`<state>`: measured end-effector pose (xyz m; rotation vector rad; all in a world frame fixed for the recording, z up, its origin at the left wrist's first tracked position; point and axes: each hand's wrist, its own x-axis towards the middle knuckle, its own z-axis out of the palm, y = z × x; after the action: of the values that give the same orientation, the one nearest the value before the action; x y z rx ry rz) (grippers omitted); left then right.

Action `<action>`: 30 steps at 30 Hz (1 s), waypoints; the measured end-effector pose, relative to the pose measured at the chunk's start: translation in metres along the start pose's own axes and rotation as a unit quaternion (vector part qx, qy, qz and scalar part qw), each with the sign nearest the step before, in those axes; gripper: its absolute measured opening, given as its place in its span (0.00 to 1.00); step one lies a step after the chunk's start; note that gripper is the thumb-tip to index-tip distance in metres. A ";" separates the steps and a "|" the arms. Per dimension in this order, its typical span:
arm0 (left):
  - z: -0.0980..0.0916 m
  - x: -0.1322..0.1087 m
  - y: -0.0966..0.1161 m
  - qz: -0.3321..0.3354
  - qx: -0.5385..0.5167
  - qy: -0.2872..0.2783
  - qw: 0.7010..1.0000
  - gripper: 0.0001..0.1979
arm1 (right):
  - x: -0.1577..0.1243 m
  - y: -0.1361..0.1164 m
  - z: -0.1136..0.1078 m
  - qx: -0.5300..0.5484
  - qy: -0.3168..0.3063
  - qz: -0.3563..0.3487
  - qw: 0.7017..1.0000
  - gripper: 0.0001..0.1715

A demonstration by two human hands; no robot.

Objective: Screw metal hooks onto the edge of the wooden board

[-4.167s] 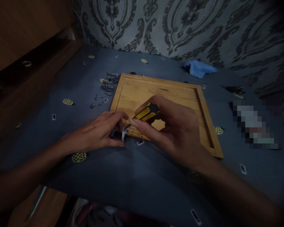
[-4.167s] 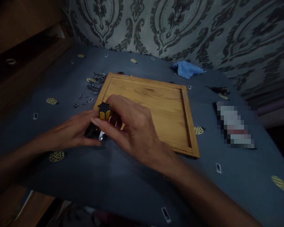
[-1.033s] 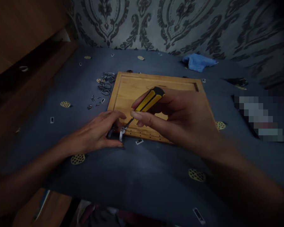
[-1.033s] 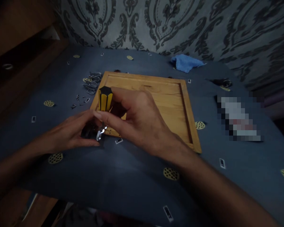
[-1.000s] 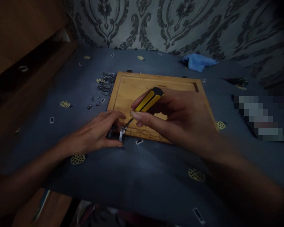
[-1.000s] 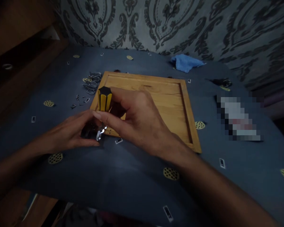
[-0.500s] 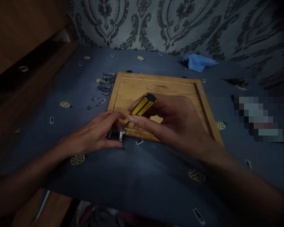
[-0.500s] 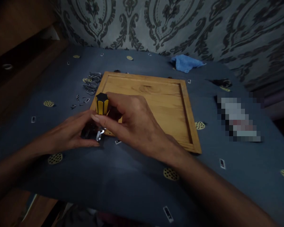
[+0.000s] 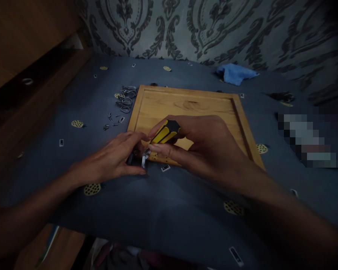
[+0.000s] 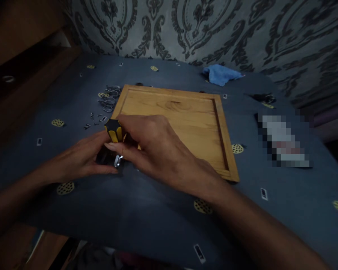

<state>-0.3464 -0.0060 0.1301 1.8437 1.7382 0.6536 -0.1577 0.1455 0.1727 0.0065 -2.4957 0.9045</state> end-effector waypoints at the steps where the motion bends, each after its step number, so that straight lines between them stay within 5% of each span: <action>1: 0.000 0.000 0.000 -0.001 0.000 0.001 1.000 0.29 | 0.000 0.000 0.000 0.000 -0.001 -0.004 1.000 0.19; 16: -0.001 0.000 0.000 -0.007 0.007 -0.006 1.000 0.29 | 0.003 0.000 -0.007 0.038 -0.033 0.006 0.999 0.14; 19: -0.001 0.000 0.000 -0.013 -0.003 0.003 1.000 0.30 | 0.003 -0.003 -0.008 0.131 0.055 0.068 0.987 0.06; 23: -0.001 0.001 0.002 -0.019 -0.025 0.008 0.999 0.31 | 0.003 0.004 -0.006 0.257 0.221 0.140 0.930 0.05; 30: -0.002 -0.001 0.003 -0.029 -0.035 -0.006 0.999 0.31 | -0.023 0.047 0.008 0.335 0.242 0.289 0.863 0.10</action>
<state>-0.3452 -0.0070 0.1336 1.7402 1.7333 0.6708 -0.1492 0.1739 0.1286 -0.6812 -1.6178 1.7289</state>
